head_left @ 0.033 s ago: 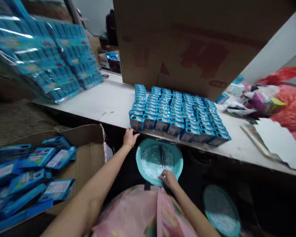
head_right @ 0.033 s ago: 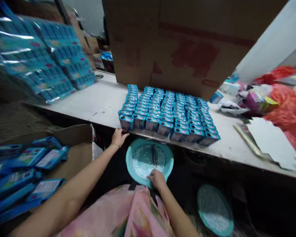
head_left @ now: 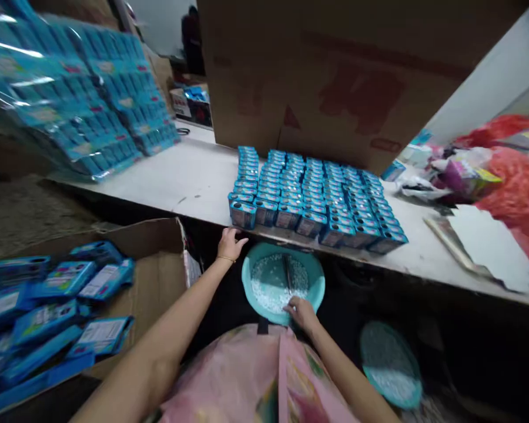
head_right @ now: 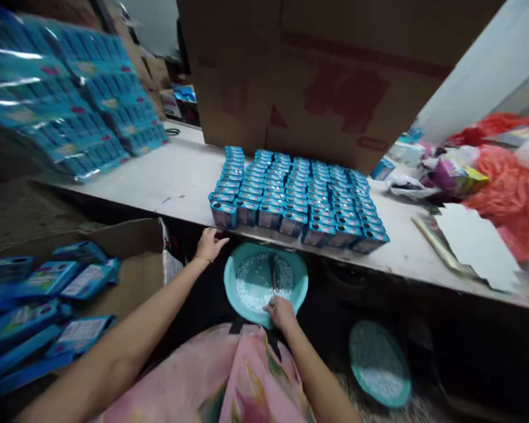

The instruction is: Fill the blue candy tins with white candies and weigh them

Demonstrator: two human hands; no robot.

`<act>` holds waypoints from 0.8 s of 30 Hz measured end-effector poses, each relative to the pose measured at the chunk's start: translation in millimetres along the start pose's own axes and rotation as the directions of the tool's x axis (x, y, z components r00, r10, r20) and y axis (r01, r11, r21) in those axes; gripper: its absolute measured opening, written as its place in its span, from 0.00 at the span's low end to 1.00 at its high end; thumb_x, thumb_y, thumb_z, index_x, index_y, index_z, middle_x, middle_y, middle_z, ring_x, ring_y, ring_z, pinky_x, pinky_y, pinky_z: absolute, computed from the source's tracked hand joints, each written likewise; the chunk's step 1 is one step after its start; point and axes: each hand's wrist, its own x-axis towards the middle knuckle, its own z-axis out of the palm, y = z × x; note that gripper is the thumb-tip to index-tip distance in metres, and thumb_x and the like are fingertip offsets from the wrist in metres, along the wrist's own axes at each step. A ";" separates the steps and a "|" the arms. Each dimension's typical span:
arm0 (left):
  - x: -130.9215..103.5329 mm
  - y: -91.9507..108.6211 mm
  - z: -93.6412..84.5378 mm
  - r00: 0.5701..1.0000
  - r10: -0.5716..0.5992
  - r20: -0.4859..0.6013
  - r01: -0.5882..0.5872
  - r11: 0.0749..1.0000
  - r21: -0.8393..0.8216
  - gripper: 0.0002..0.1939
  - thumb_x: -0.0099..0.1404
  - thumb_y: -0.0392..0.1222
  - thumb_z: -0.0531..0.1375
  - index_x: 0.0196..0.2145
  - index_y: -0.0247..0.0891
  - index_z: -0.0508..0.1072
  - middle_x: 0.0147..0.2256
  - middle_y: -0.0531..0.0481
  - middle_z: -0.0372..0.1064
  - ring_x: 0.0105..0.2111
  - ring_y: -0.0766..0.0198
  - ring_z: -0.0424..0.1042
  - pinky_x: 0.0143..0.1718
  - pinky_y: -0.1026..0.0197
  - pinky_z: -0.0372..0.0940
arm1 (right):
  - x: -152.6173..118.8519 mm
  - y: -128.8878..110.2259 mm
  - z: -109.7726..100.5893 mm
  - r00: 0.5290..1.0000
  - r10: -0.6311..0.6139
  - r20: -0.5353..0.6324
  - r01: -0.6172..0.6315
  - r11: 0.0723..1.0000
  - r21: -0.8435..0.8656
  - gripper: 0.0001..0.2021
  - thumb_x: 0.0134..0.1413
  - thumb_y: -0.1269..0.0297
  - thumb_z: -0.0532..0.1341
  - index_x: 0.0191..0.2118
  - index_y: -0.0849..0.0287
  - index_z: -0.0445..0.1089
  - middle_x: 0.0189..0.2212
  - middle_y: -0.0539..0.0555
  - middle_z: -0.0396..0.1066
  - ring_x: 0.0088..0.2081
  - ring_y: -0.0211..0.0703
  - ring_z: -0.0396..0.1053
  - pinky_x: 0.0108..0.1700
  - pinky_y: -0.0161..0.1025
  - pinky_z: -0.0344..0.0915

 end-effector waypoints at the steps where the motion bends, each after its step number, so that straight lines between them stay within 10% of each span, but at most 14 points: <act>1: -15.7 -4.4 -3.1 0.997 0.031 0.066 -0.027 0.998 -0.063 0.19 0.52 0.48 0.58 0.39 0.33 0.68 0.42 0.42 0.61 0.32 0.63 0.68 0.37 0.59 0.64 | -4.5 -0.7 -6.0 0.995 0.032 -0.092 -0.034 0.999 -0.019 0.11 0.49 0.69 0.51 0.32 0.59 0.71 0.35 0.55 0.69 0.40 0.42 0.64 0.43 0.35 0.55; 5: -79.7 -24.6 -19.6 0.943 0.089 0.321 -0.001 0.964 -0.266 0.20 0.53 0.51 0.56 0.40 0.35 0.68 0.41 0.45 0.64 0.34 0.62 0.69 0.38 0.59 0.64 | -18.4 2.6 -20.3 0.818 0.333 -0.469 -0.262 0.942 0.211 0.23 0.46 0.73 0.51 0.51 0.58 0.59 0.55 0.56 0.53 0.56 0.46 0.48 0.53 0.40 0.47; 9: -130.6 -41.9 -35.6 0.901 -0.012 0.434 0.160 0.938 -0.307 0.21 0.53 0.53 0.56 0.39 0.35 0.68 0.38 0.45 0.68 0.38 0.60 0.68 0.42 0.56 0.62 | -17.4 9.0 -10.8 0.638 0.746 -0.194 -0.419 0.546 0.725 0.24 0.38 0.69 0.59 0.47 0.66 0.62 0.44 0.61 0.65 0.47 0.48 0.61 0.43 0.37 0.60; 16: -137.8 -42.3 -45.1 0.862 -0.038 0.506 0.238 0.911 -0.338 0.26 0.47 0.56 0.59 0.39 0.34 0.69 0.38 0.44 0.70 0.39 0.56 0.68 0.40 0.56 0.64 | -38.4 27.4 -25.9 0.579 0.815 -0.019 -0.372 0.285 0.884 0.05 0.30 0.77 0.57 0.22 0.66 0.66 0.14 0.48 0.64 0.18 0.36 0.62 0.18 0.30 0.57; 24: -106.7 0.4 -19.5 0.767 0.137 0.627 0.121 0.929 -0.350 0.24 0.49 0.53 0.59 0.40 0.36 0.69 0.39 0.44 0.70 0.41 0.55 0.68 0.40 0.56 0.64 | -205.2 86.2 -109.5 0.546 0.838 -0.023 -0.202 0.158 0.966 0.03 0.27 0.75 0.57 0.19 0.65 0.64 0.13 0.48 0.64 0.14 0.33 0.59 0.16 0.30 0.54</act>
